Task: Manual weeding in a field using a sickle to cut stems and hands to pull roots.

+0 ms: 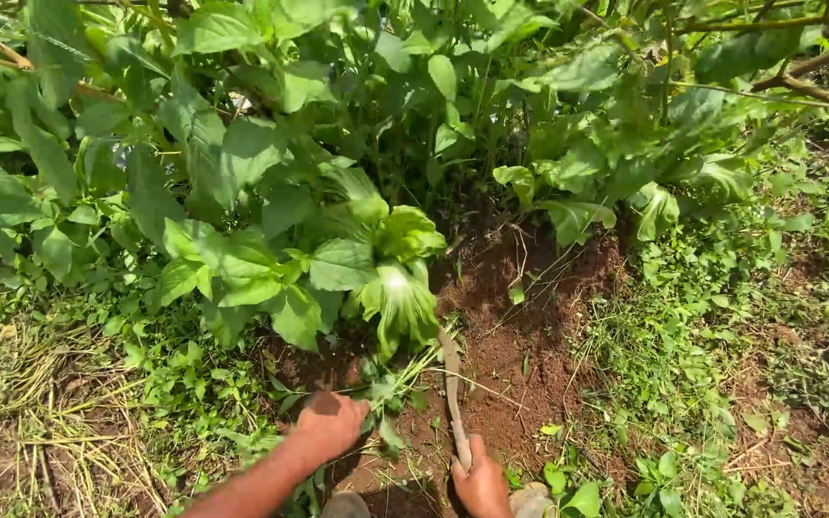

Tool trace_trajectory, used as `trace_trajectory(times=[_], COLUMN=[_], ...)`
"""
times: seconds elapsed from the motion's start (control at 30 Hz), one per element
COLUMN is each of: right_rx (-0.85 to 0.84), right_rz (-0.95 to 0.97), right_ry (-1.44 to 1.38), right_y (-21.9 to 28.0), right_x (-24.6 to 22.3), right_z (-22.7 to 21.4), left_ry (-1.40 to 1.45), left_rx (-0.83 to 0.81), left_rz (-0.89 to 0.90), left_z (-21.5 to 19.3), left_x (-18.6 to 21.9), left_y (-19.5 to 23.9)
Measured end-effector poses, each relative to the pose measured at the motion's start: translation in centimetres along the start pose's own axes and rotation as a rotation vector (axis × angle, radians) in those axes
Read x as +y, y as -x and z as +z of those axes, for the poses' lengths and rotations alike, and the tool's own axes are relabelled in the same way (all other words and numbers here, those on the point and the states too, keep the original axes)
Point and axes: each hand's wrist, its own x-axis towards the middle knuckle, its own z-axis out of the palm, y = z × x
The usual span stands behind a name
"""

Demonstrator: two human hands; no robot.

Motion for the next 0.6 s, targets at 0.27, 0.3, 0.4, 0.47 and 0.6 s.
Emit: trace_trajectory(times=[0.27, 0.3, 0.4, 0.47, 0.6], right_rx=[0.098, 0.056, -0.161, -0.174, -0.137], right_rz=[0.027, 0.161, 0.243, 0.242, -0.003], right_ry=[-0.231, -0.225, -0.354, -0.180, 0.085], right_y=[0.3, 0.2, 2.6, 4.4, 3.6], right_x=[-7.9, -7.9, -4.8, -3.4, 2.4], right_z=[-4.3, -4.3, -1.9, 0.0, 7.0], left_ry=[1.710, 1.725, 2.014, 2.025, 2.359], left_rx=[-0.015, 0.002, -0.064, -0.025, 0.000], left_rz=[-0.815, -0.910, -0.781, -0.757, -0.814], left_z=[-4.5, -5.0, -6.7, -3.3, 0.1], left_x=[-1.2, -1.6, -5.3, -1.0, 2.6], left_y=[1.3, 1.2, 3.8, -2.2, -5.5])
